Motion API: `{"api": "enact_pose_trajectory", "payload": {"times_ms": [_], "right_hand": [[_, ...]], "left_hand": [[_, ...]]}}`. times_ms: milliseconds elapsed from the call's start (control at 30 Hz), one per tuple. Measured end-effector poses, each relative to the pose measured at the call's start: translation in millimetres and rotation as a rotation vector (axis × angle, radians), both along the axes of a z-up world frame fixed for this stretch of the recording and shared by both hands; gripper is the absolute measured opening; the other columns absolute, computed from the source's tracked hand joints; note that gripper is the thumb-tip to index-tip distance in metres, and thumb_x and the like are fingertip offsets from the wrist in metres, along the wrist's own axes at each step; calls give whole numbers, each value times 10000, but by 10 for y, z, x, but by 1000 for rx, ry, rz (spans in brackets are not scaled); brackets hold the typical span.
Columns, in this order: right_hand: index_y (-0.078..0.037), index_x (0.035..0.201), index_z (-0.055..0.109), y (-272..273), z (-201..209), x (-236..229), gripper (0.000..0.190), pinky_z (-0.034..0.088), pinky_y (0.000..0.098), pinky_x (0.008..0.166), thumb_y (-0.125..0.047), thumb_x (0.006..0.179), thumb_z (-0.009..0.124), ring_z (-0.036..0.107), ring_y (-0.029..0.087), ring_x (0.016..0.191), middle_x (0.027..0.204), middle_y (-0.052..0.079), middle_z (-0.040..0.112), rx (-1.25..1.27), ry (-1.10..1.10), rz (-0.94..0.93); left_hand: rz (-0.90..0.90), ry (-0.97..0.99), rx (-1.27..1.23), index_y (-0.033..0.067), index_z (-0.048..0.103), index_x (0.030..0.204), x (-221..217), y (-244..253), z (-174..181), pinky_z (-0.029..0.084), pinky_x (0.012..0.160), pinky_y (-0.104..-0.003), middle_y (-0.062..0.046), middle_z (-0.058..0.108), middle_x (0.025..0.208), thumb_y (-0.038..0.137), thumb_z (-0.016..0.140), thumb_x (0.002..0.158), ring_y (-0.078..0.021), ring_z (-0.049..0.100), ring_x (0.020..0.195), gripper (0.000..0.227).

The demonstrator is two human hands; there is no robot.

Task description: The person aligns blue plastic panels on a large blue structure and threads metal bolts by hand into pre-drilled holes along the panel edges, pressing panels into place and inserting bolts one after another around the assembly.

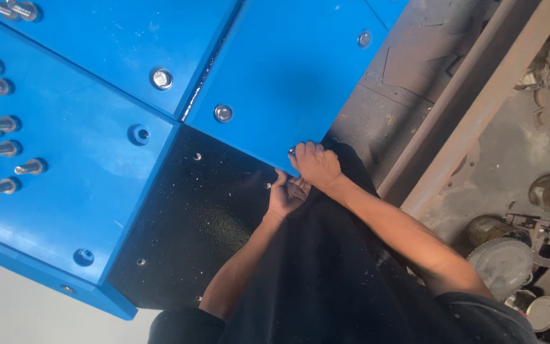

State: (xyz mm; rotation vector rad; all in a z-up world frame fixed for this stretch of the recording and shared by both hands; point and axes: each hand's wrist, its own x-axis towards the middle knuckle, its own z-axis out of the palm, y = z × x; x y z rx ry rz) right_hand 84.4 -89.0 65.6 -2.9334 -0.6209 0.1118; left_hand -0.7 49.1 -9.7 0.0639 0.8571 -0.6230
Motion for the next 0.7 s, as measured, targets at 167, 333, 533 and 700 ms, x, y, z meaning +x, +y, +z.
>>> {"api": "enact_pose_trajectory", "payload": {"times_ms": [167,333,533,700], "right_hand": [[-83,892,579,-63,68,-11,459,533,350,442,-524,967,680,672,225,606,755,84,624,32,85,-44],[-76,1010,609,-70,638,91,446,518,322,376,-500,888,679,681,223,578,804,115,657,84,42,-4],[-126,1008,574,-67,-44,3,318,541,334,489,-438,1029,632,693,205,696,851,66,622,-16,104,59],[-113,896,584,-81,568,208,380,511,320,418,-480,965,651,671,200,590,744,70,628,-21,-4,100]], "left_hand": [[46,-51,-107,25,565,1272,-164,11,-326,417,1118,-435,-109,640,1276,701,506,973,-284,576,1241,742],[36,-10,-60,53,577,1229,-51,-10,-47,406,1131,-437,-115,645,1297,684,486,965,-287,575,1253,690],[8,-54,-26,18,597,1265,-93,3,-132,388,1132,-434,-110,650,1280,680,474,957,-281,565,1251,740],[12,-6,-35,4,582,1290,53,-26,110,386,1150,-431,-111,654,1280,677,472,930,-277,565,1277,770]]}}
